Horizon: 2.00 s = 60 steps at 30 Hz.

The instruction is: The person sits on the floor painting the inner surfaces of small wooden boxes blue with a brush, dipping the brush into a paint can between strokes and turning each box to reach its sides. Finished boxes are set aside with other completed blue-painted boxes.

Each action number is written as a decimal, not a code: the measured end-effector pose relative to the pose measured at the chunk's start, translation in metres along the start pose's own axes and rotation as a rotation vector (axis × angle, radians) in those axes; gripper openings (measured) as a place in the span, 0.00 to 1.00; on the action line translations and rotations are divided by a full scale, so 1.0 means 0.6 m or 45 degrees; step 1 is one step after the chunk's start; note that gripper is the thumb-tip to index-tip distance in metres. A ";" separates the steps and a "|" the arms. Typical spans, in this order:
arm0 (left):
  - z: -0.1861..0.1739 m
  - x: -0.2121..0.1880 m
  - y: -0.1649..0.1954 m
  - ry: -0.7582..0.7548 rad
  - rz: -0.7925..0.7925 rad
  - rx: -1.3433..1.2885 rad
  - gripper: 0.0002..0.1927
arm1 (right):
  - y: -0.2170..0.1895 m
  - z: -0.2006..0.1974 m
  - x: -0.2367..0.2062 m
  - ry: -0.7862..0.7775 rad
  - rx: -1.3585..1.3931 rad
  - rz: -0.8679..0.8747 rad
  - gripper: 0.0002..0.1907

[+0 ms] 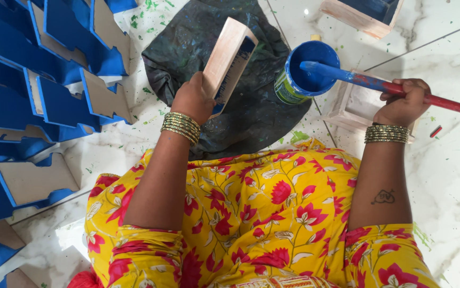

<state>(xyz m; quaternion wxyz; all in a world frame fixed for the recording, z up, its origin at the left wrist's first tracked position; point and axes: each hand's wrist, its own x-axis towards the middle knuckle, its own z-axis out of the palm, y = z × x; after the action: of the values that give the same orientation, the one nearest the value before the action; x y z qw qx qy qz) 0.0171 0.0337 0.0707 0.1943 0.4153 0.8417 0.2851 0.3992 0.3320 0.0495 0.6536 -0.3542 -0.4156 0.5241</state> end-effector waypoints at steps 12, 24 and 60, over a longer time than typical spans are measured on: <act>0.003 0.001 0.003 -0.020 -0.044 0.006 0.38 | -0.001 -0.008 -0.006 -0.126 0.387 0.050 0.05; -0.001 -0.002 0.025 -0.055 -0.034 0.037 0.34 | -0.044 0.196 -0.212 -1.448 -0.591 -0.599 0.03; 0.005 -0.002 0.032 -0.069 0.001 0.051 0.35 | -0.079 0.259 -0.288 -1.805 -0.864 -0.613 0.10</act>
<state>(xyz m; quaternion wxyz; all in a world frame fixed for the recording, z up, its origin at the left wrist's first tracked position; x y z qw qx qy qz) 0.0308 0.0429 0.0808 0.2086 0.4269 0.8415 0.2570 0.2572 0.1576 0.1251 0.1880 -0.0186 -0.9302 0.3148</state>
